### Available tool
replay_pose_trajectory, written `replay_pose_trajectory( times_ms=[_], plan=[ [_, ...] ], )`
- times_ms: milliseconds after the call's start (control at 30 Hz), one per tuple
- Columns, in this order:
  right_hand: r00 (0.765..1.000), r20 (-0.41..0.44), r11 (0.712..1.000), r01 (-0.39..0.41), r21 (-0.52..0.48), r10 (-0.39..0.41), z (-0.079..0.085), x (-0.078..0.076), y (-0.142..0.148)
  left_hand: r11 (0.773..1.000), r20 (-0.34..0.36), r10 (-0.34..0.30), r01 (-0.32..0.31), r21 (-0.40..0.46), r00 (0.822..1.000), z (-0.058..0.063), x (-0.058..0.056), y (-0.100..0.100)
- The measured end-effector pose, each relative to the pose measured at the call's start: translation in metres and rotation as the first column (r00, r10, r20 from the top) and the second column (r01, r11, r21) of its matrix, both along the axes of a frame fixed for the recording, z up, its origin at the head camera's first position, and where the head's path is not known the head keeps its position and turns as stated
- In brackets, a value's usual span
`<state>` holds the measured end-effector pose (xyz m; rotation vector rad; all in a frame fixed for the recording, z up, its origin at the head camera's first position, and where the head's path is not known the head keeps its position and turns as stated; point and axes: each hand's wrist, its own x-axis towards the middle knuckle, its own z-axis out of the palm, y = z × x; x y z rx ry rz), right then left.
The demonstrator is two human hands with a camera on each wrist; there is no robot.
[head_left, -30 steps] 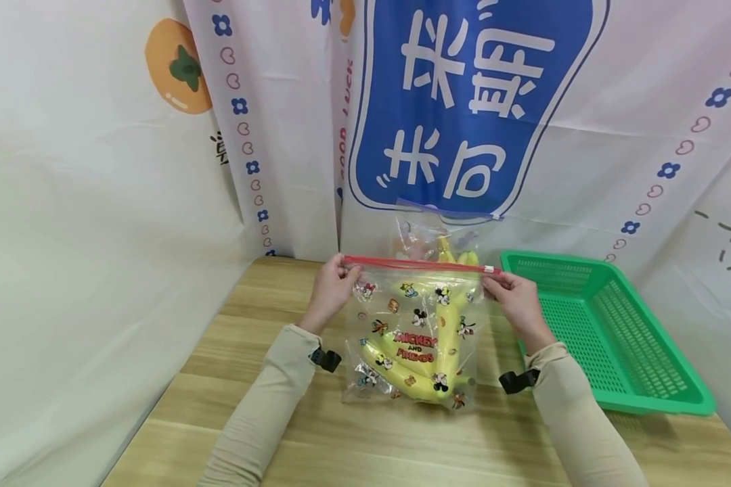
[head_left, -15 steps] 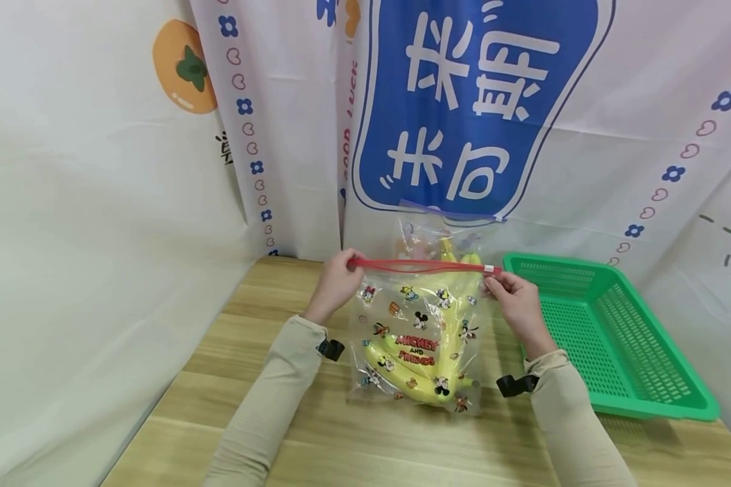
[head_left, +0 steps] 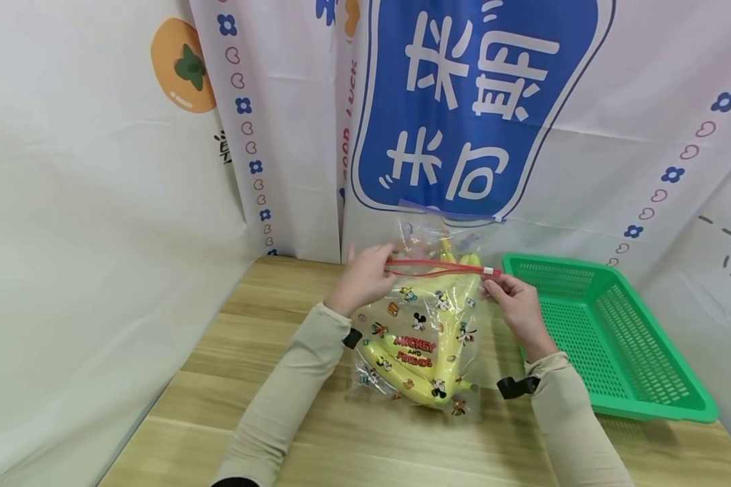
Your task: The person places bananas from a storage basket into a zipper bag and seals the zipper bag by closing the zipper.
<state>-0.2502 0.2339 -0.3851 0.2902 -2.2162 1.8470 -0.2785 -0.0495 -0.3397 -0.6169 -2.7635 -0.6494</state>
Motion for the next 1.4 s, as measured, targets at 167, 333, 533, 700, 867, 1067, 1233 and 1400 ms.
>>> replay_pose_trajectory(
  times_ms=[167, 333, 533, 700, 867, 1067, 1233, 1400],
  plan=[
    [1.0, -0.001, 1.0, -0.01, 0.006, 0.01, -0.001, -0.001, 0.001, 0.994, 0.032, -0.107, 0.108, -0.012, 0.994, 0.007, 0.0, 0.02],
    [1.0, 0.012, 1.0, -0.021, -0.013, 0.021, -0.002, -0.001, 0.001, 0.988, 0.039, -0.155, 0.154, 0.008, 0.987, 0.008, 0.0, 0.037],
    [0.996, 0.045, 0.99, -0.078, -0.117, 0.083, 0.0, 0.004, 0.003, 0.981, 0.027, -0.189, 0.188, 0.04, 0.982, 0.004, -0.004, 0.052],
    [0.997, 0.067, 0.995, -0.042, -0.091, 0.048, 0.0, 0.004, 0.003, 0.97, 0.016, -0.226, 0.224, 0.094, 0.974, 0.003, -0.006, 0.064],
    [0.997, 0.07, 0.993, -0.02, -0.118, 0.029, 0.0, 0.002, 0.002, 0.964, 0.01, -0.246, 0.243, 0.111, 0.969, 0.004, -0.006, 0.077],
    [0.995, 0.069, 0.981, -0.061, -0.184, 0.075, -0.003, 0.001, 0.004, 0.959, 0.019, -0.259, 0.255, 0.123, 0.966, 0.006, -0.006, 0.09],
    [0.995, 0.061, 0.987, -0.069, -0.143, 0.078, -0.002, 0.002, 0.003, 0.953, 0.008, -0.274, 0.27, 0.139, 0.962, 0.007, -0.007, 0.097],
    [0.996, 0.054, 0.991, -0.069, -0.112, 0.075, -0.001, 0.002, 0.002, 0.942, 0.013, -0.291, 0.285, 0.176, 0.956, 0.006, -0.008, 0.105]
  ],
)
